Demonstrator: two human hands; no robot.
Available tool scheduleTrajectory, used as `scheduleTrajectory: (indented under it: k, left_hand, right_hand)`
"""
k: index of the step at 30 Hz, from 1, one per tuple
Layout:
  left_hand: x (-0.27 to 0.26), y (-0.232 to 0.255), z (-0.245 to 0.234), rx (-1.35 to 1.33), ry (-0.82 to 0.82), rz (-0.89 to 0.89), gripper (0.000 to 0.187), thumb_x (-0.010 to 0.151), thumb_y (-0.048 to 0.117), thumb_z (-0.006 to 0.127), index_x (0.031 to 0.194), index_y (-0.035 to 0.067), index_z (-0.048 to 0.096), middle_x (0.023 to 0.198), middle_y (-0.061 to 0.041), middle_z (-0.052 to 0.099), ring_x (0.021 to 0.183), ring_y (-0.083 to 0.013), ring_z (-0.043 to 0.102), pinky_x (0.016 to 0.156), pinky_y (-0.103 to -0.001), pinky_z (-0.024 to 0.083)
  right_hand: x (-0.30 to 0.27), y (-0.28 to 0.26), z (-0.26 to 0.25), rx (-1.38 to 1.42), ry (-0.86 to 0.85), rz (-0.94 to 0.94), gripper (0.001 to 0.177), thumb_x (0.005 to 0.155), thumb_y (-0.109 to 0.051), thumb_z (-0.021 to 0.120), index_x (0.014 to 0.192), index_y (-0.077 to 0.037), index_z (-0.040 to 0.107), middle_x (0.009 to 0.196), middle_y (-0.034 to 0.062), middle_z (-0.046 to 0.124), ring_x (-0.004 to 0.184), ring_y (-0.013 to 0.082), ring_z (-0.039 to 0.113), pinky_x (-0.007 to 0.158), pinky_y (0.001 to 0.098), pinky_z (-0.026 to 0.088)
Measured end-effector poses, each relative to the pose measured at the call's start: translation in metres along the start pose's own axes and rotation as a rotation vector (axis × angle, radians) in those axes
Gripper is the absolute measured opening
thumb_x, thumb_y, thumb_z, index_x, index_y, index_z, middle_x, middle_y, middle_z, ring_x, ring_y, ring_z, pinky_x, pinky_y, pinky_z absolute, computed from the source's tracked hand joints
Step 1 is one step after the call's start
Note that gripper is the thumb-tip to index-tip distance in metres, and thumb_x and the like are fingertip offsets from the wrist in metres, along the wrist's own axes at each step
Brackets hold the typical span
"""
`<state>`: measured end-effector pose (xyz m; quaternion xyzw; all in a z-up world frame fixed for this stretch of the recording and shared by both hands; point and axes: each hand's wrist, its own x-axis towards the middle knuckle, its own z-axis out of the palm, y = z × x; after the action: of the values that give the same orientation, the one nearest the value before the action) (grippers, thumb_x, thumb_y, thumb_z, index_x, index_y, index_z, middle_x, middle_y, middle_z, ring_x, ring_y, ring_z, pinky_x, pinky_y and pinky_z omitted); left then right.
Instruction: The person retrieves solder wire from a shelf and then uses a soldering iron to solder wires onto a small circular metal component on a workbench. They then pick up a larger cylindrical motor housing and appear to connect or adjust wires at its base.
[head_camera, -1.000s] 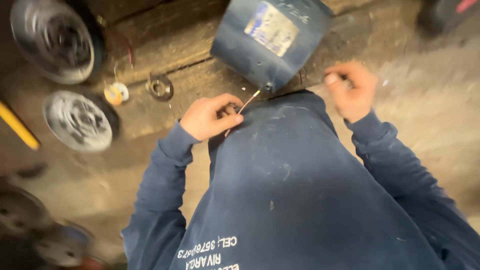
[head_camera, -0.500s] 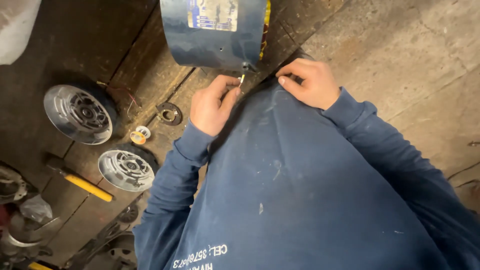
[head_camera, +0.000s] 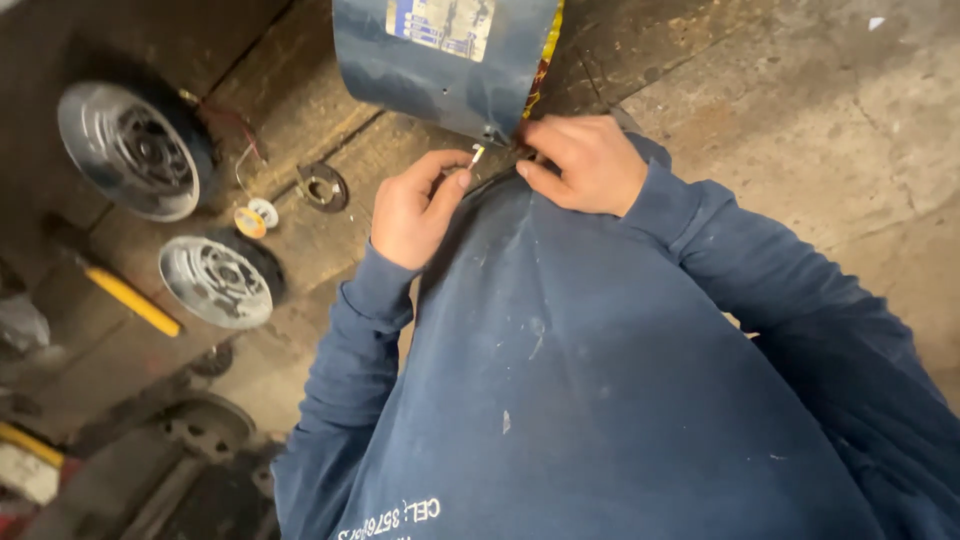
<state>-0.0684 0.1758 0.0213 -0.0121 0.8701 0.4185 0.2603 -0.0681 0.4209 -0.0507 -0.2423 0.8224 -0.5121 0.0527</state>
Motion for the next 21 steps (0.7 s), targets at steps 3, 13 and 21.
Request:
scheduleTrajectory:
  k: [3,13,21]
  left_hand:
    - [-0.001,0.011,0.004,0.047,0.051,0.028,0.015,0.1,0.02,0.069,0.108,0.008,0.073,0.072,-0.012,0.065,0.061,-0.0233,0.065,0.06,-0.032,0.049]
    - [-0.005,0.028,0.025,0.175,0.227,0.072,0.008,0.101,0.014,0.067,0.101,0.006,0.069,0.08,-0.016,0.068,0.072,-0.0337,0.069,0.065,-0.038,0.052]
    - [-0.005,0.023,0.028,0.229,0.237,0.121,0.006,0.1,0.012,0.068,0.1,0.007,0.069,0.079,-0.016,0.067,0.072,-0.0345,0.069,0.065,-0.041,0.052]
  right_hand:
    - [0.007,0.004,-0.008,-0.168,0.03,-0.123,0.016,0.093,-0.014,0.075,0.103,-0.007,0.065,0.084,0.0085,0.063,0.076,0.0296,0.065,0.066,0.0402,0.051]
    - [0.026,0.03,-0.008,-0.406,0.061,-0.395,0.011,0.088,-0.015,0.074,0.09,-0.012,0.063,0.068,0.0009,0.048,0.061,0.0195,0.055,0.055,0.0352,0.043]
    - [0.023,0.04,0.004,-0.41,0.115,-0.472,0.014,0.09,-0.015,0.075,0.089,-0.009,0.063,0.069,0.0022,0.048,0.061,0.0204,0.055,0.057,0.0352,0.045]
